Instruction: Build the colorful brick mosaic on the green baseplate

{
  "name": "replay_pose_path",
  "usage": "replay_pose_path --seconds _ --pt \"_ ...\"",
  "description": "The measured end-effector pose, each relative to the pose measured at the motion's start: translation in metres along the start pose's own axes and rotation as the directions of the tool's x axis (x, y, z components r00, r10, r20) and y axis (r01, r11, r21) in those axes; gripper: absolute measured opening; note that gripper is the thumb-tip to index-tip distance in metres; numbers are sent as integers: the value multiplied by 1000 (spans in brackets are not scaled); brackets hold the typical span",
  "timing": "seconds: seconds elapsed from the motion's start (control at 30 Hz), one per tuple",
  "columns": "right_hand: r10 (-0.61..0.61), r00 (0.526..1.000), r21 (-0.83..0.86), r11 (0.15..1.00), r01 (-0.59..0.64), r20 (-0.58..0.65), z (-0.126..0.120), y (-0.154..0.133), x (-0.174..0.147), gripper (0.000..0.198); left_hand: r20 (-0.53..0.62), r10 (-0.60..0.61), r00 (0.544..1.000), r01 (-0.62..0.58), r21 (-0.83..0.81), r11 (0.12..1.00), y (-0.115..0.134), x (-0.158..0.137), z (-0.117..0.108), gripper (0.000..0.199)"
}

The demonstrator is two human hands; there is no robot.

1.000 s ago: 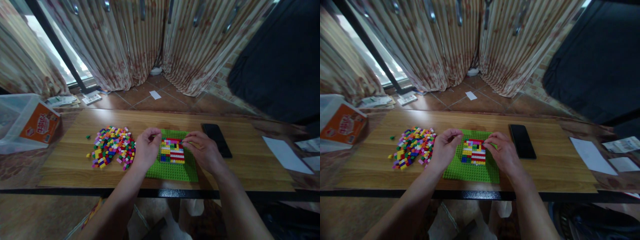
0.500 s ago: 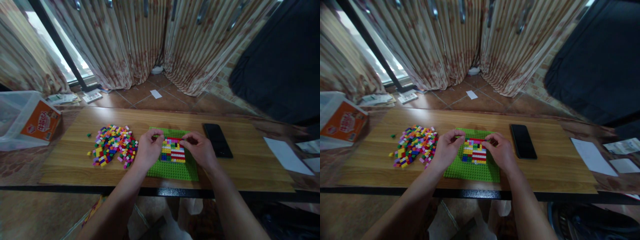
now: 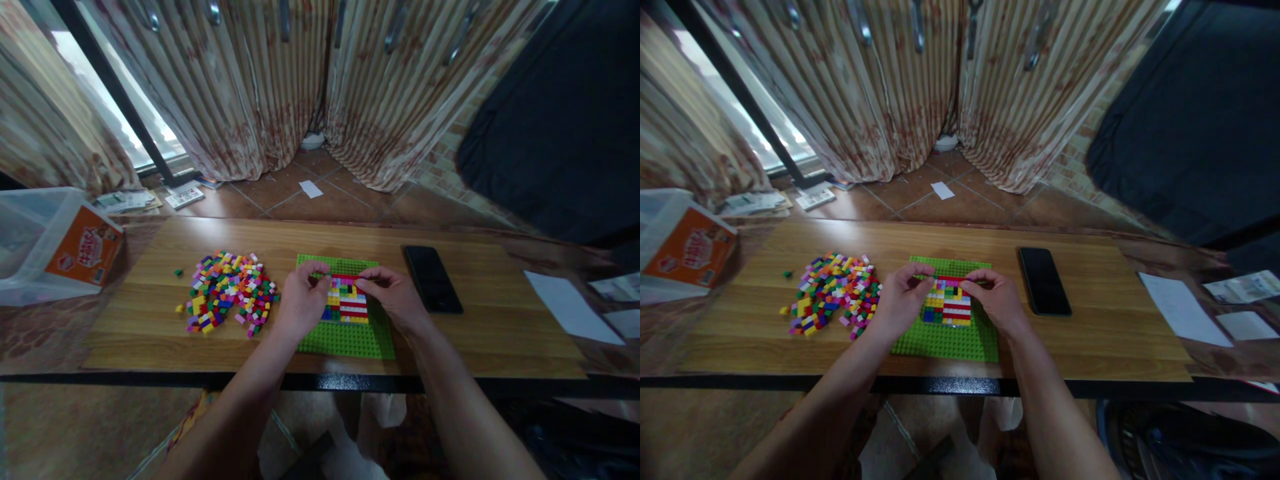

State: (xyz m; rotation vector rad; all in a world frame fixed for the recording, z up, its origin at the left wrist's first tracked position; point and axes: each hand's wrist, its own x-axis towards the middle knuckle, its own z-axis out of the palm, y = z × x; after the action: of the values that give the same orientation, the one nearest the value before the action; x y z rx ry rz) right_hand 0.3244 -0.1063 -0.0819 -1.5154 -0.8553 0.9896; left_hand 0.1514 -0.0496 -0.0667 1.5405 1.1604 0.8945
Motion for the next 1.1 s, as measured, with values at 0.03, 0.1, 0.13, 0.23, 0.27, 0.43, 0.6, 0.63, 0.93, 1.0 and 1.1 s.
replay_pose_path --seconds 0.03,0.1,0.13,0.23,0.27,0.43,0.6,0.63,0.93,1.0,1.1 --pt "3 1000 4 1000 -3 -4 0 0 0 38 0 -1 1000 1 0 1000 -1 0 1 16" --pt "18 1000 13 1000 -18 -5 -1 1 -1 38 1 4 1000 -4 1 1000 -2 -1 1 16" --pt "29 1000 22 999 -29 4 -2 2 -1 39 0 4 1000 -4 5 1000 -2 -2 1 16" --pt "47 999 65 997 -48 13 -8 1 -1 41 -8 -12 1000 13 39 999 -3 -2 0 19" --pt "47 999 73 996 -46 -3 -10 1 -1 42 -16 -17 1000 18 57 998 -4 -2 -1 20" --pt "56 997 21 998 -55 -58 -12 -1 -1 43 5 -21 1000 20 194 981 -4 2 -5 20" --pt "70 997 36 997 -70 -12 -1 3 -3 37 47 -42 998 29 252 967 1 -4 -4 21" --pt "79 996 51 996 -78 -30 0 4 -3 36 53 -42 998 27 257 966 3 -5 -3 21" --pt "138 982 134 984 -121 -130 0 12 2 31 -8 -45 999 46 256 966 6 -5 6 23" --pt "117 978 104 989 -100 -172 0 13 3 32 1 -48 999 47 245 968 6 -5 7 23" --pt "63 979 30 998 -58 -194 -5 16 5 35 30 -35 999 26 272 962 6 -8 4 24"
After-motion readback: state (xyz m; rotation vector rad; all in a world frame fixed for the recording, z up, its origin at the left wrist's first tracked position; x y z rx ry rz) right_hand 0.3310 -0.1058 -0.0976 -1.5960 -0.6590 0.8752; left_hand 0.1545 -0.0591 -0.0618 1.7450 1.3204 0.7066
